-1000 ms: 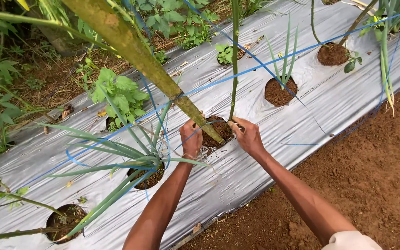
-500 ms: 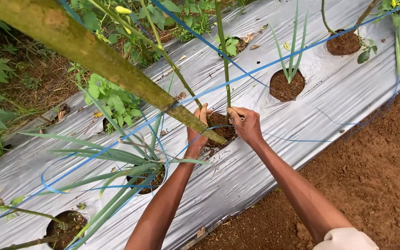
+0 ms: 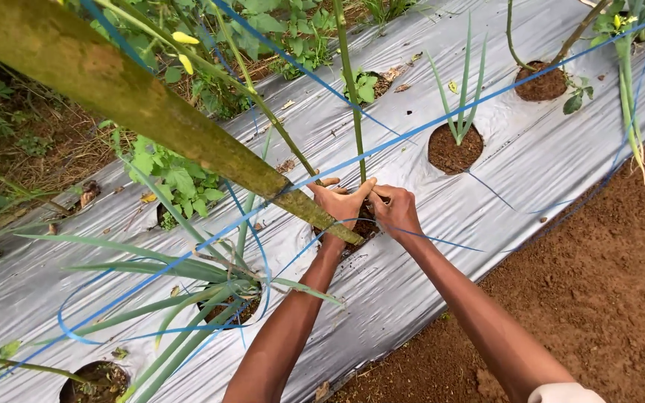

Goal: The person gathers soil from the ground using a small wooden tool and then manually places handfuls of that soil into the planting holes of a plastic-covered garden bed to support the base of green onion plants.

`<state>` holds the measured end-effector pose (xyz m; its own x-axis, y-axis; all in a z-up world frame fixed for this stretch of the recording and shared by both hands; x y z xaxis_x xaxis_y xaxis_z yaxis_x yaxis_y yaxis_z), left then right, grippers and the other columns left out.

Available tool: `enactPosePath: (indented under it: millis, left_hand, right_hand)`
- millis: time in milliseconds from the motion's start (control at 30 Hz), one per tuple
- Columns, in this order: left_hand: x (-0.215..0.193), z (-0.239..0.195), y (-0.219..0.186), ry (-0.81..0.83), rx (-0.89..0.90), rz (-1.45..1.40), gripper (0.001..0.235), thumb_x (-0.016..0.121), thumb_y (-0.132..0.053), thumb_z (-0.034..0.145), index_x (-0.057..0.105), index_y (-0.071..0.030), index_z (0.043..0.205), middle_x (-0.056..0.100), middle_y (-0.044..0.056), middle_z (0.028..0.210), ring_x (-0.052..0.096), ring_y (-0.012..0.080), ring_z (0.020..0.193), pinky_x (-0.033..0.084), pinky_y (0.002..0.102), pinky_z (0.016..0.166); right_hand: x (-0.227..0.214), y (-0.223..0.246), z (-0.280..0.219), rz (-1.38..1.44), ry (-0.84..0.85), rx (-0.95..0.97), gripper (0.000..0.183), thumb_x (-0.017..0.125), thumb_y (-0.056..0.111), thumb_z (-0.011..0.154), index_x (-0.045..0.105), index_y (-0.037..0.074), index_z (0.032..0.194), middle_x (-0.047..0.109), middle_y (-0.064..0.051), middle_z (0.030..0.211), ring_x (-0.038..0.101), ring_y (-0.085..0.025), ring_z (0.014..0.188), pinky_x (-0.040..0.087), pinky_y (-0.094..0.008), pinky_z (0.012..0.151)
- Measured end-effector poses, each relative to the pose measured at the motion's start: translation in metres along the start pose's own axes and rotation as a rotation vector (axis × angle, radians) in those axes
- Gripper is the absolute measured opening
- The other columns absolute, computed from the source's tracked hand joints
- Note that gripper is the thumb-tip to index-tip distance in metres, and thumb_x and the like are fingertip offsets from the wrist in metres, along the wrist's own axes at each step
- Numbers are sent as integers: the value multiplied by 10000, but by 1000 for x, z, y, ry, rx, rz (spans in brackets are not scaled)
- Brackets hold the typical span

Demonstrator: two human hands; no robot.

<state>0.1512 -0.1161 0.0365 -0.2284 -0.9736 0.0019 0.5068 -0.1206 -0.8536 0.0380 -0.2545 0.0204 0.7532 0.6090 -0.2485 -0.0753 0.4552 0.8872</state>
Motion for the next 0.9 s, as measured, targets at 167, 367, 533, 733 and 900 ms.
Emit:
enactPosePath:
  millis: [167, 367, 533, 733, 900]
  left_hand:
    - [14, 5, 82, -167, -84, 85, 1118, 1058, -490, 466, 441, -53, 1291, 556, 119, 1023, 531, 218, 791, 434, 484, 769]
    - [-7, 3, 5, -61, -176, 552, 1188, 1039, -524, 477, 351, -135, 1365, 668, -37, 830, 677, 219, 719, 544, 468, 780]
    - [-12, -6, -30, 29, -138, 582, 1169, 1013, -657, 535, 346, -238, 1398, 690, -117, 839, 735, 136, 749, 565, 423, 768]
    - [-10, -3, -47, -40, -97, 552, 1014, 988, -411, 592, 382, -169, 1368, 658, -98, 816, 723, 98, 698, 578, 349, 772]
    - [-9, 1, -17, -113, -113, 519, 1130, 1057, -499, 517, 389, -171, 1368, 642, -96, 775, 692, 82, 647, 582, 316, 787]
  right_hand:
    - [-18, 90, -21, -39, 135, -83, 204, 622, 14, 964, 725, 9, 787, 699, -191, 713, 666, -312, 644, 540, -442, 609]
    - [-77, 65, -107, -263, -22, -187, 135, 671, 19, 937, 741, -15, 1048, 722, -255, 897, 707, -457, 856, 605, -523, 752]
    - [-199, -92, -257, -571, -317, -23, 85, 700, -16, 934, 750, 12, 996, 713, -204, 893, 702, -413, 889, 577, -473, 803]
    - [-218, -166, -405, -653, -596, 584, 301, 676, 235, 1055, 675, 24, 1269, 627, -250, 1323, 582, -417, 1258, 433, -541, 1085]
    - [-131, -55, -412, -534, -601, 781, 449, 601, 177, 1058, 528, -18, 1456, 438, -306, 1565, 386, -454, 1469, 269, -607, 1218]
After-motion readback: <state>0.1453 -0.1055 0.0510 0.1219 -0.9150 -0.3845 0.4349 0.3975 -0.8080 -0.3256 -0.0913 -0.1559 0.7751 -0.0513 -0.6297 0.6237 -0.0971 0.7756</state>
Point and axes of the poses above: each hand's wrist, its own z-axis towards the middle knuckle, its own x-axis out of the palm, y = z × x, the point moved 8 cm from there along z, towards the middle knuckle
